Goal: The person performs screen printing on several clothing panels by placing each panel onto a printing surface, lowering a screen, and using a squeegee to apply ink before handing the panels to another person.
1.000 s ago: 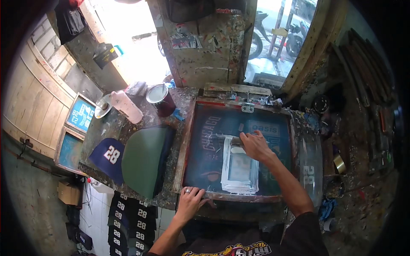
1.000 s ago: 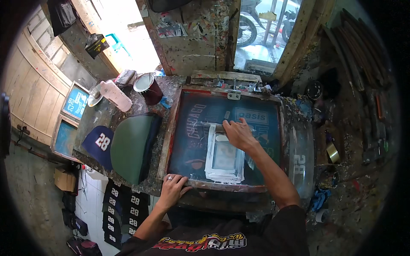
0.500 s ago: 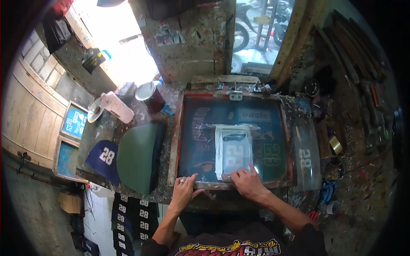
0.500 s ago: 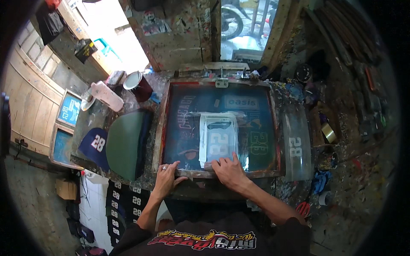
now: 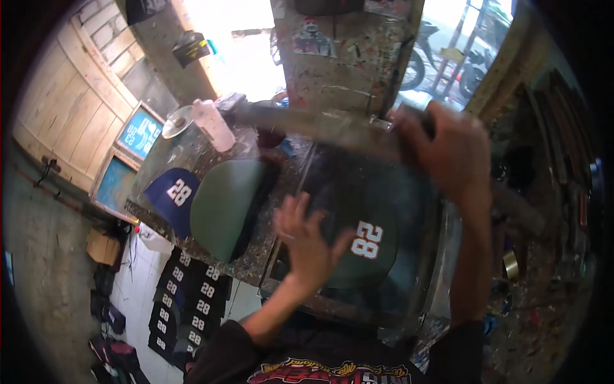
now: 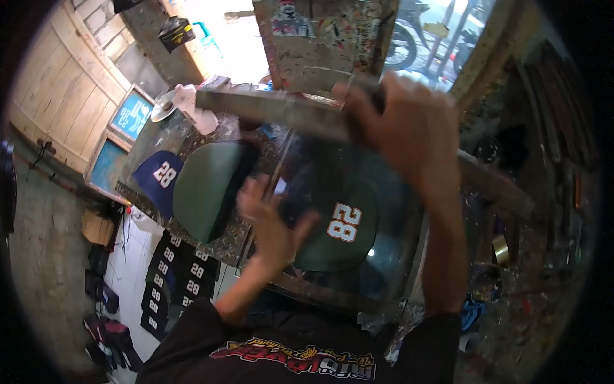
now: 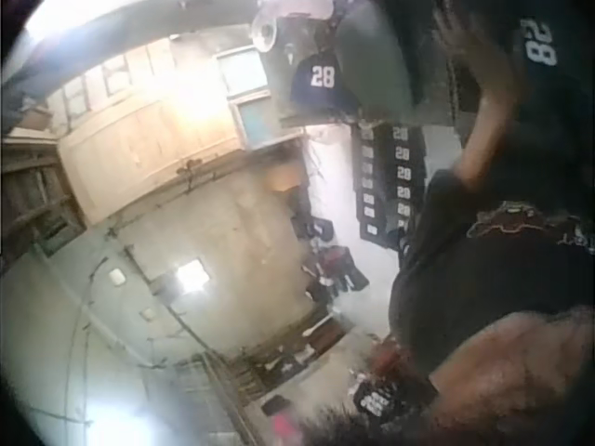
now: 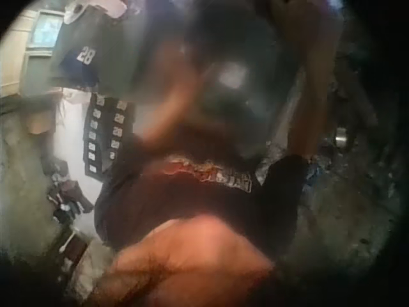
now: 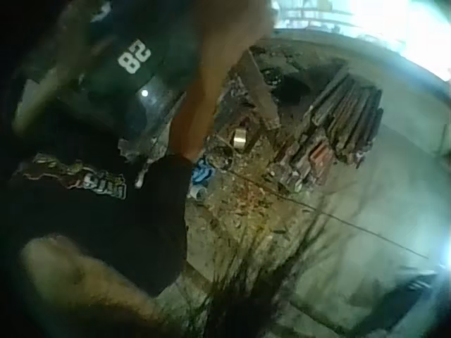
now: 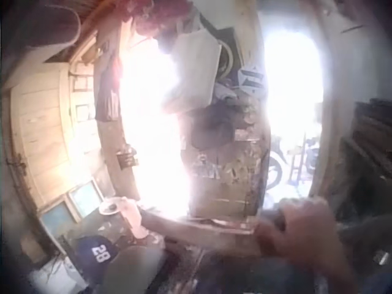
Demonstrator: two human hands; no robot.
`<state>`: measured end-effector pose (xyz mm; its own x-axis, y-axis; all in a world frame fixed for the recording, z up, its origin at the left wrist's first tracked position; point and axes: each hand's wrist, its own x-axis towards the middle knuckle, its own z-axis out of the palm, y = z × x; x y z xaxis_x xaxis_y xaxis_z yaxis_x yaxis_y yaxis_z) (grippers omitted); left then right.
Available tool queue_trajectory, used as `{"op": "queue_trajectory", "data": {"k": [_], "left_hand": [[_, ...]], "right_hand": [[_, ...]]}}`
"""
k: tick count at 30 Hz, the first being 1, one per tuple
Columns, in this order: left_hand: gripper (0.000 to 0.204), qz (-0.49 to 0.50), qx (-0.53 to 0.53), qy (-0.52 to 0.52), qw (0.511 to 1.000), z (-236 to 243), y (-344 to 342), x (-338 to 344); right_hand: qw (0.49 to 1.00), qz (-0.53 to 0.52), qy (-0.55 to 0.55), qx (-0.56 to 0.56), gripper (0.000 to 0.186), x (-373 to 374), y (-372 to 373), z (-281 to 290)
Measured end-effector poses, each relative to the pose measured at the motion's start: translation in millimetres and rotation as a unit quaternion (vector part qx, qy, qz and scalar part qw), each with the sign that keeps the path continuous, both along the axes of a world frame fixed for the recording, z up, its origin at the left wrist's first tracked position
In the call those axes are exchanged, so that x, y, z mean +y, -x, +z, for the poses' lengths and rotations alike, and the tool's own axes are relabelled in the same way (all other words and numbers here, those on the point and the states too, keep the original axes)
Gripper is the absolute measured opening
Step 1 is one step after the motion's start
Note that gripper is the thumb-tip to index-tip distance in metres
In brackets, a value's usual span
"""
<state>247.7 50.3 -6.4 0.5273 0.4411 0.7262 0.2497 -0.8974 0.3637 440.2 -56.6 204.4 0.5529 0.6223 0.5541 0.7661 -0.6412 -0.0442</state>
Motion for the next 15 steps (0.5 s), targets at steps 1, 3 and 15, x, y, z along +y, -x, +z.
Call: {"op": "queue_trajectory", "data": {"k": [1, 3, 15], "left_hand": [[0.068, 0.012, 0.108, 0.039, 0.993, -37, 8, -14], [0.066, 0.022, 0.258, 0.118, 0.959, -100, 31, -42], [0.04, 0.259, -0.127, 0.533, 0.796, -117, 434, 81]], "right_hand": [[0.999, -0.005, -0.004, 0.043, 0.076, 2, -15, 19], [0.995, -0.013, 0.012, 0.103, 0.082, -4, -70, 38], [0.961, 0.067, 0.259, -0.072, 0.048, 29, -188, 81]]}}
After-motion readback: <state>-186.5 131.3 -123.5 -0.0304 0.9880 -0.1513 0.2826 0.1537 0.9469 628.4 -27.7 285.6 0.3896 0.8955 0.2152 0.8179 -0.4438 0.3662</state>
